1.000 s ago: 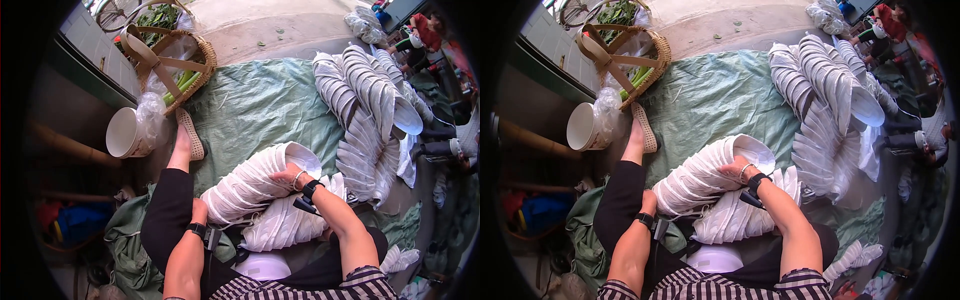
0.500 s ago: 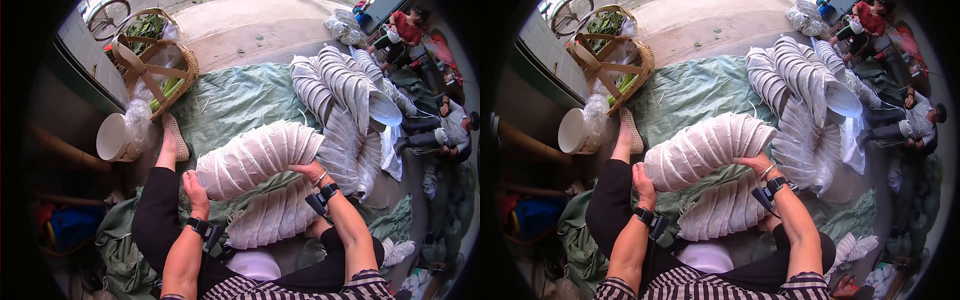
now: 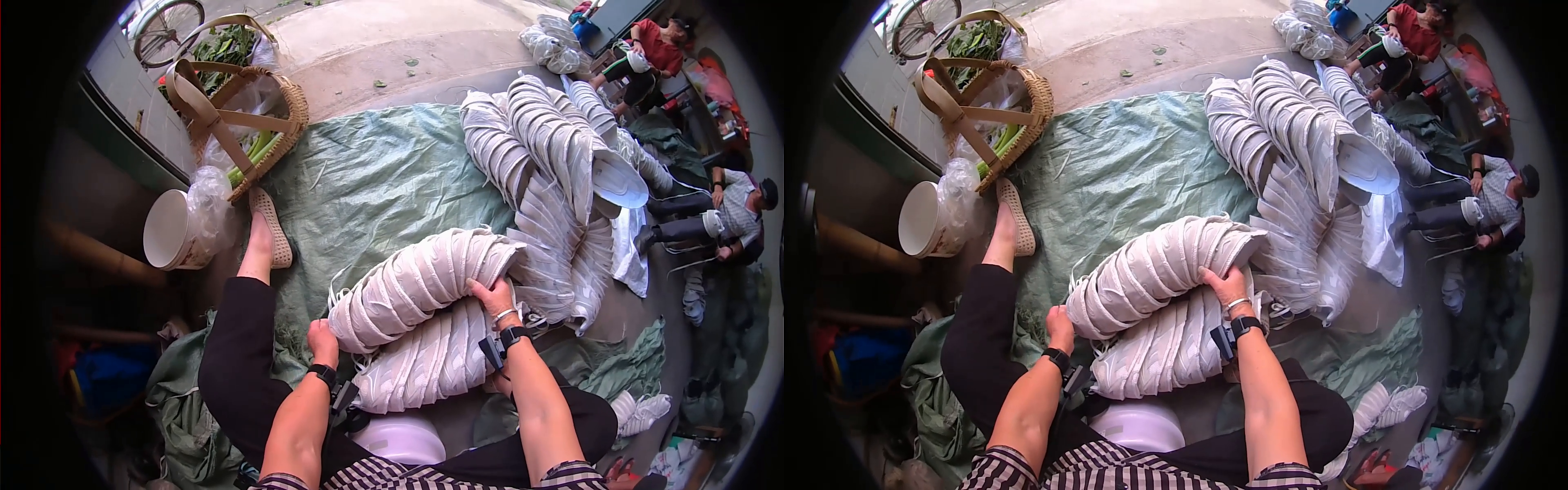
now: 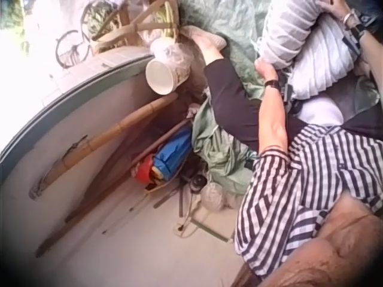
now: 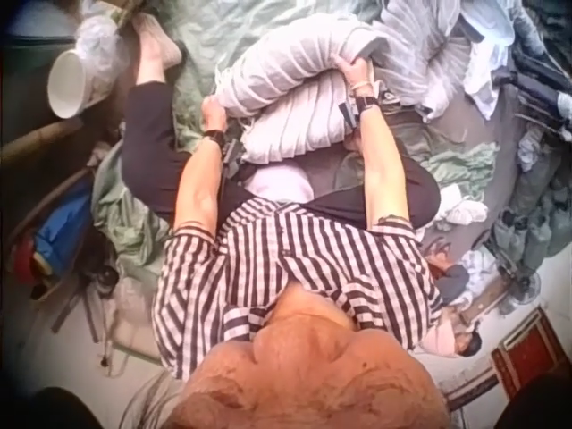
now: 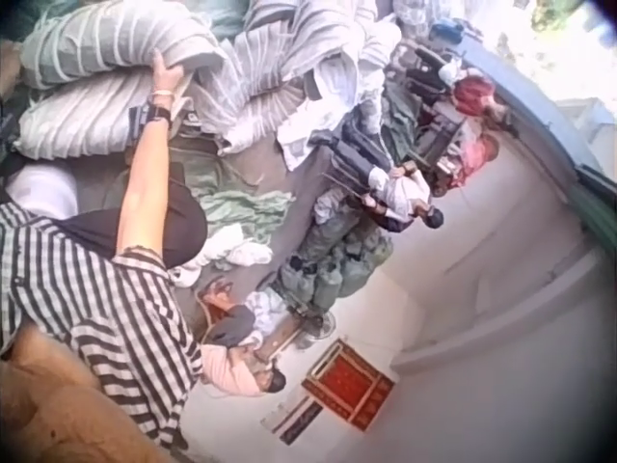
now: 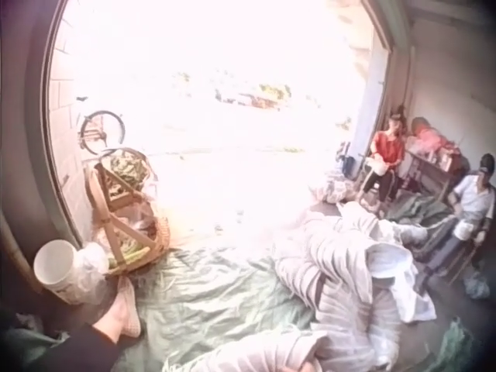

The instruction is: Stacking and organizing white shoe soles into piles in a manufacturing environment.

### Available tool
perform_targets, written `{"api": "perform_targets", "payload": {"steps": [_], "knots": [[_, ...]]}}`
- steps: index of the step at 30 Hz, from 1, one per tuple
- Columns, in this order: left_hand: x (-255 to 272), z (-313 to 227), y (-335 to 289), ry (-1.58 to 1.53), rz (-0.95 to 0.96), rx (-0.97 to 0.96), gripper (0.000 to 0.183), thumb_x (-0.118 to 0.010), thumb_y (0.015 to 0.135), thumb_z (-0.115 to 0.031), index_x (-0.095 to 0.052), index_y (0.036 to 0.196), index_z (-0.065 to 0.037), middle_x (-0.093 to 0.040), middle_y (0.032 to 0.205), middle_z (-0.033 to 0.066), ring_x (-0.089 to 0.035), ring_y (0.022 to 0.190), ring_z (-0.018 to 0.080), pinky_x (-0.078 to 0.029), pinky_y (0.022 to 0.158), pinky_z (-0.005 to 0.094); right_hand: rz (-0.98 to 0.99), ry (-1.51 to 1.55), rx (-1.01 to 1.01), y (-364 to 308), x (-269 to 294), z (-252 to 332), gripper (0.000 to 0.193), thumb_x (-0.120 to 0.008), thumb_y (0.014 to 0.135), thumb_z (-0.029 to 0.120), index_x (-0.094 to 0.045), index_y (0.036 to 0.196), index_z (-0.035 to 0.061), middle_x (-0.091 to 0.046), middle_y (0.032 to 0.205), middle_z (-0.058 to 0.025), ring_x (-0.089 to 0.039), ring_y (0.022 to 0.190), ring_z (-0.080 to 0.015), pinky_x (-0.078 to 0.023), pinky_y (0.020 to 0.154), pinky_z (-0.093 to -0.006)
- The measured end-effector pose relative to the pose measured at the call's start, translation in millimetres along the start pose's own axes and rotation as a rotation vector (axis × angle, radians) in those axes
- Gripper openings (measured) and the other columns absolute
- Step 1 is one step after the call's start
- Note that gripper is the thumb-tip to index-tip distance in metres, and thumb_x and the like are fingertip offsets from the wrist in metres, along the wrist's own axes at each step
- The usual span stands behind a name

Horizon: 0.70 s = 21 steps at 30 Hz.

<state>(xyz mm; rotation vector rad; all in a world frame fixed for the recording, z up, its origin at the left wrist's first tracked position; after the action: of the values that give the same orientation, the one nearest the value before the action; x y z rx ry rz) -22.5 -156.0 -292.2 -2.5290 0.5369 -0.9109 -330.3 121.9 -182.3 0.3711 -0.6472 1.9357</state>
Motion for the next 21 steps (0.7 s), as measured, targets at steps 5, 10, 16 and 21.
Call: {"api": "perform_targets", "payload": {"steps": [5,10,16,21], "knots": [[-1,-2,-3,-0.161,0.073,-0.002,0.026,-0.042,0.08,-0.018,-0.055,0.078,0.004,-0.057,0.073,0.0198,-0.048,0.066,0.03,-0.039,0.065,0.0369,-0.628,0.029,0.05,-26,23,29,0.021,-0.06,0.08,0.021,-0.052,0.083,0.0026,-0.054,0.078,-0.0039,-0.05,0.066,-0.0129,-0.043,0.061,-0.0277],[-10,8,7,-0.205,0.19,0.057,0.027,-0.04,0.077,-0.019,-0.053,0.076,0.005,-0.054,0.072,0.0212,-0.044,0.063,0.0278,-0.037,0.062,0.0374,-0.141,-0.274,0.595,-36,-34,104,0.011,-0.057,0.074,0.008,-0.055,0.085,0.0055,-0.055,0.081,-0.0121,-0.056,0.07,-0.0297,-0.045,0.064,-0.0364],[-12,5,-5,-0.447,0.457,0.373,0.022,-0.043,0.08,-0.015,-0.059,0.08,-0.001,-0.061,0.083,0.0092,-0.052,0.073,0.0188,-0.041,0.068,0.0341,0.19,-0.387,0.26,-41,-100,103,0.021,-0.06,0.074,0.016,-0.057,0.09,0.0042,-0.058,0.084,-0.0142,-0.057,0.075,-0.0321,-0.045,0.067,-0.04],[-17,-40,-25,-0.647,0.955,0.382,0.032,-0.048,0.084,-0.013,-0.052,0.114,-0.003,-0.056,0.112,0.0058,-0.055,0.099,0.0182,-0.043,0.085,0.034,0.557,-0.039,-0.184,-24,-90,85,0.024,-0.061,0.075,0.022,-0.058,0.083,-0.0006,-0.056,0.064,-0.0053,-0.055,0.057,-0.0132,-0.045,0.052,-0.0294]]}}
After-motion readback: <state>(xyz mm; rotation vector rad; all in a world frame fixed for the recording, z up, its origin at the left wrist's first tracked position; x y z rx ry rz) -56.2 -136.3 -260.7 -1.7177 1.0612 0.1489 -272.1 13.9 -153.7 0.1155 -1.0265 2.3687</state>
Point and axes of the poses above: each hand's wrist, its own y-axis towards the middle knuckle, its own x-axis out of the back of the hand, z = x × y, the point moved 5 cm from there along y, towards the middle knuckle
